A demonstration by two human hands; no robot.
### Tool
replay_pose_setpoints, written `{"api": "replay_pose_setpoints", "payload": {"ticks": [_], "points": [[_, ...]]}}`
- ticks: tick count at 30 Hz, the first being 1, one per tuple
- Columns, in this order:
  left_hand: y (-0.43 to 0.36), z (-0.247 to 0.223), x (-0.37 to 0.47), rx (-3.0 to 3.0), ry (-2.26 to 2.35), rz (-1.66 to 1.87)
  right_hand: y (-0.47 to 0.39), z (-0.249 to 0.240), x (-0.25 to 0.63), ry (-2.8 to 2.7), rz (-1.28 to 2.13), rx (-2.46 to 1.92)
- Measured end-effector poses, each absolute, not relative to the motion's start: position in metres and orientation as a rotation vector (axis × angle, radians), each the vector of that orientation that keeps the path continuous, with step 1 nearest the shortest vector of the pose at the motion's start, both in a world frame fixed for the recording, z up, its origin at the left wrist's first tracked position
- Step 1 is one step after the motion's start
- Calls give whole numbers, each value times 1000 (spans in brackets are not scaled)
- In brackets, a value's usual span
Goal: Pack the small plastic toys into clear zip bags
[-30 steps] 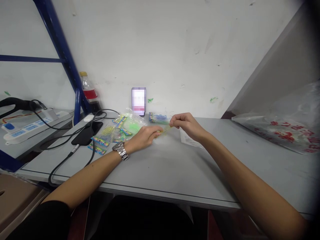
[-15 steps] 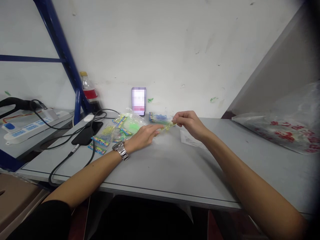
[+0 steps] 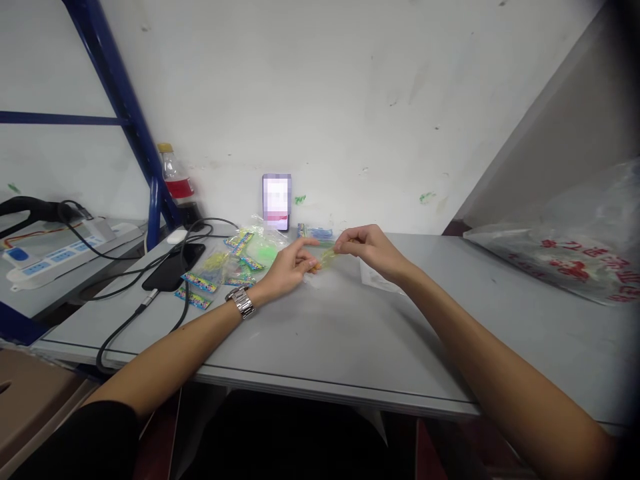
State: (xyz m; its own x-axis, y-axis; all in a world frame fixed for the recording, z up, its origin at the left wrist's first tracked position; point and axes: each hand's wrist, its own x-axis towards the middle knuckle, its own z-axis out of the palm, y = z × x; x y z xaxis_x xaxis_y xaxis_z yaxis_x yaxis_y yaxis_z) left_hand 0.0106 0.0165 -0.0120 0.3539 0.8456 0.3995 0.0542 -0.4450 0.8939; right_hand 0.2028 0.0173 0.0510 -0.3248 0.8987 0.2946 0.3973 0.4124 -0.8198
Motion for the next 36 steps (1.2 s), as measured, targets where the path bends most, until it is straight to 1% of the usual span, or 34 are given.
{"api": "replay_pose_setpoints", "payload": {"ticks": [5,11,17,21,29,36], "points": [[15,-10,9,1853,906,1203,21,51,207,-1872,768,-1120],[13,-7,6,2138,1084,1202,19,53,208,-1869,717,-1132],[10,-4,3,2343,1087,1212,19,53,208,-1886,682,-1164],[7,-6,8,2257,1007,1172,18,51,206,-1970,659,-1146],[12,-14,15,1917,819,1115,10,52,201,-2194,410,-1055],[11,-13,14,1928,797,1091,9,51,202,-2297,303,-986]]}}
